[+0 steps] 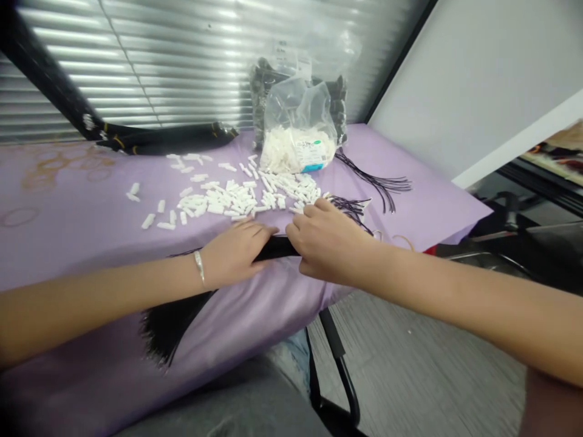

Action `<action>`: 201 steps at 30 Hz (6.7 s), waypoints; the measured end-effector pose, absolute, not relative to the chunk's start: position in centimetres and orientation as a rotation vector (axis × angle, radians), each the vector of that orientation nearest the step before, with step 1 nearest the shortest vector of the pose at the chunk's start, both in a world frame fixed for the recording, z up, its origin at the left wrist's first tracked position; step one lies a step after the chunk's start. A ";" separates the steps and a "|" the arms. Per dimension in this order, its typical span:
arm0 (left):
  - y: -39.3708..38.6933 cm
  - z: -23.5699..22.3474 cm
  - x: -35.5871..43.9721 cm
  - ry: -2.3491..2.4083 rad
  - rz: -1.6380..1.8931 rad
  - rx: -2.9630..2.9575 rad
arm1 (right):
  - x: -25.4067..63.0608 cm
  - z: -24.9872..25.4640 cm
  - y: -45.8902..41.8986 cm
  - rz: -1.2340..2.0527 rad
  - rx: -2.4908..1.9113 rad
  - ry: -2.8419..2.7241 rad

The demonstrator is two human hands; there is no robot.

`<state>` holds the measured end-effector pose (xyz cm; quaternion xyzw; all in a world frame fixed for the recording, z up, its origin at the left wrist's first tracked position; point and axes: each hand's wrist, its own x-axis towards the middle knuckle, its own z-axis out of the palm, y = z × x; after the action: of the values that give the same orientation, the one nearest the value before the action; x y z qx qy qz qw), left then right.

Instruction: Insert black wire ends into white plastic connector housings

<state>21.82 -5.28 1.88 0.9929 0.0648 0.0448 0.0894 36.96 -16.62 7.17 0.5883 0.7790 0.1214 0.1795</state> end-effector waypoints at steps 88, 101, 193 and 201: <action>1.3 -0.8 4.3 0.822 0.541 1.592 | 25.7 1.2 -4.1 -0.997 1.463 2.978; 1.3 -0.6 4.3 0.793 0.540 1.568 | 25.2 1.7 -4.8 -1.020 1.587 2.841; 1.3 -0.7 4.8 0.815 0.472 1.358 | 24.3 0.7 -4.9 -1.380 2.028 2.724; 1.3 -0.7 4.8 0.799 0.479 1.346 | 24.3 0.7 -4.8 -1.420 2.002 2.706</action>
<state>4.82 1.28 -0.67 0.6005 0.3565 0.2137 0.6831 24.33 -4.76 0.73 0.5301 0.7165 -0.3761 -0.2532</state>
